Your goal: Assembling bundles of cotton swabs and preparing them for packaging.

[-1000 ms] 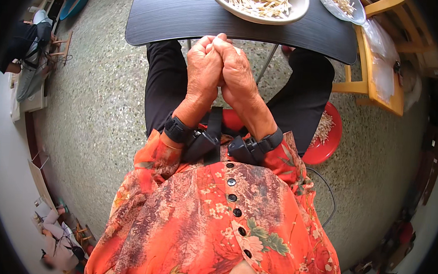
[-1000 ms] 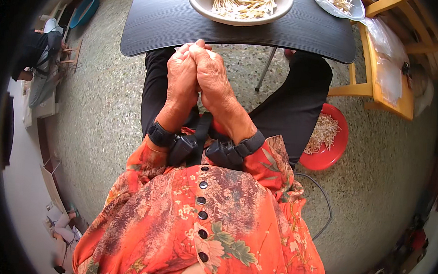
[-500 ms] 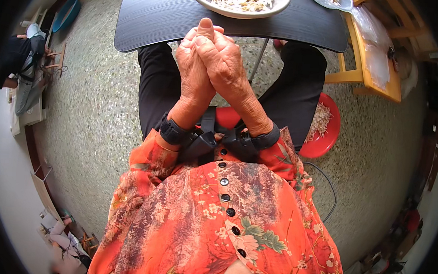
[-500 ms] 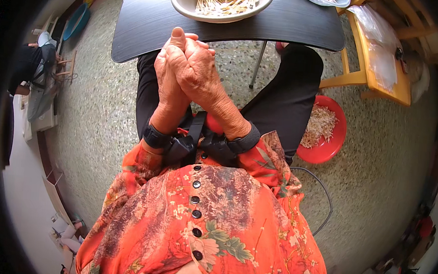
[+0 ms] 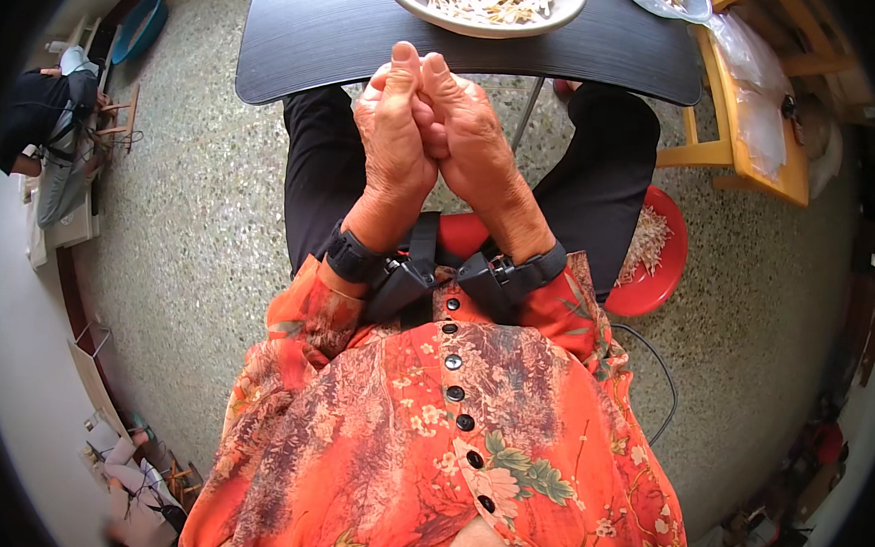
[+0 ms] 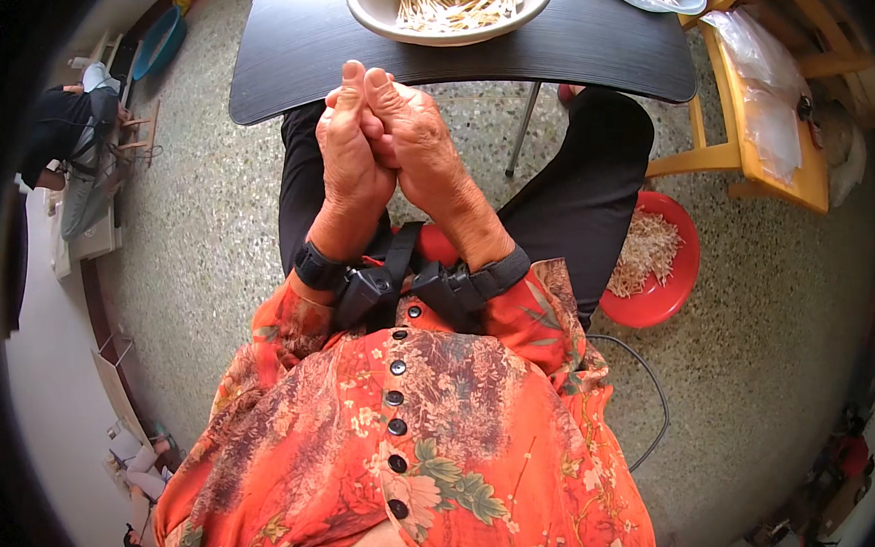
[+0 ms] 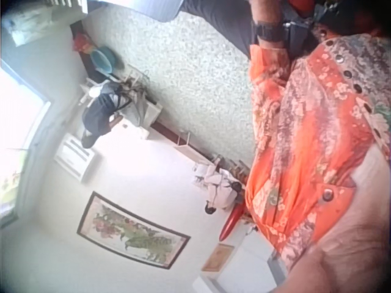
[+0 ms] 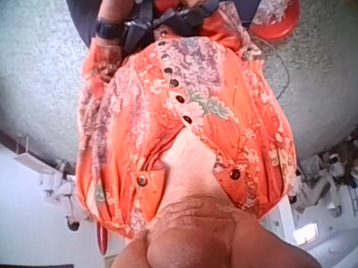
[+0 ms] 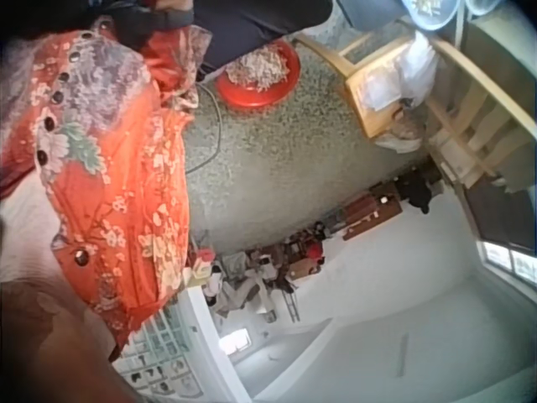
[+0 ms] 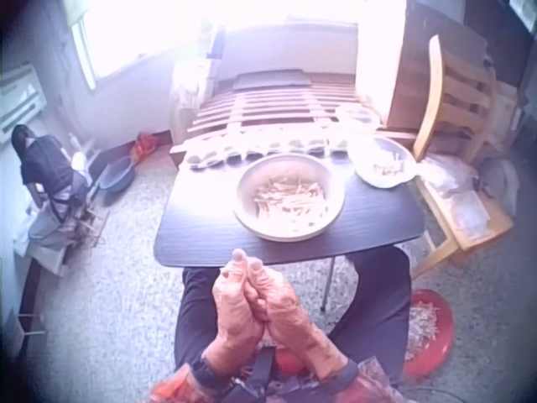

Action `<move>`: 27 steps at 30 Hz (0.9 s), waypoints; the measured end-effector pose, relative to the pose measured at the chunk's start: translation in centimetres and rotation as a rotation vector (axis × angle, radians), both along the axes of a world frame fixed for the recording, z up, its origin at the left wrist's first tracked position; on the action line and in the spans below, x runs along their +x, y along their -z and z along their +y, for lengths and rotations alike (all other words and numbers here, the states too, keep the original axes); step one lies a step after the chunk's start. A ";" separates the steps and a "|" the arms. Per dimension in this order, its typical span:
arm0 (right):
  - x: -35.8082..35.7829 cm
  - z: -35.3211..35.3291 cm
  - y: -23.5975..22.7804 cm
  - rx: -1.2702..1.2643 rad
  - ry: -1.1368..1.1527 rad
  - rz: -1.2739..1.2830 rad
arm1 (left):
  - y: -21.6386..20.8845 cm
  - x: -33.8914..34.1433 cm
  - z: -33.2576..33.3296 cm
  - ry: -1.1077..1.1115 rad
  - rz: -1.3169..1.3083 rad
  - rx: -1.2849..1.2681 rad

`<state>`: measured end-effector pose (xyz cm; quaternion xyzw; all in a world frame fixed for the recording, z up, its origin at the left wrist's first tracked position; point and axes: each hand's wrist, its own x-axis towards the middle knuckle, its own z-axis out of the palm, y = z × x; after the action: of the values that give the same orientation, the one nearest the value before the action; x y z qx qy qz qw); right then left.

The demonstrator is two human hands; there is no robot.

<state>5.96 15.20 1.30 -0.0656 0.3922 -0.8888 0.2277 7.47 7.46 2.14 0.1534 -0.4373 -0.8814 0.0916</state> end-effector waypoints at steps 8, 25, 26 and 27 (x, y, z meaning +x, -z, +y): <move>-0.8 -1.0 -4.9 0.002 0.046 0.114 | -2.7 -1.1 -0.5 0.061 0.042 0.018; -0.9 1.7 -3.3 -0.098 -0.109 -0.019 | -1.7 -0.1 -0.4 0.183 0.132 -0.246; -0.8 2.0 -3.6 -0.098 -0.088 0.025 | -2.1 0.4 0.0 0.239 0.211 -0.168; -0.7 2.4 -3.9 -0.098 -0.068 0.070 | -2.4 0.7 0.3 0.293 0.292 -0.091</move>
<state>5.25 17.58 5.21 -0.1211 0.3536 -0.8959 0.2401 8.17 7.80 4.51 -0.0454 -0.4764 -0.8775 0.0317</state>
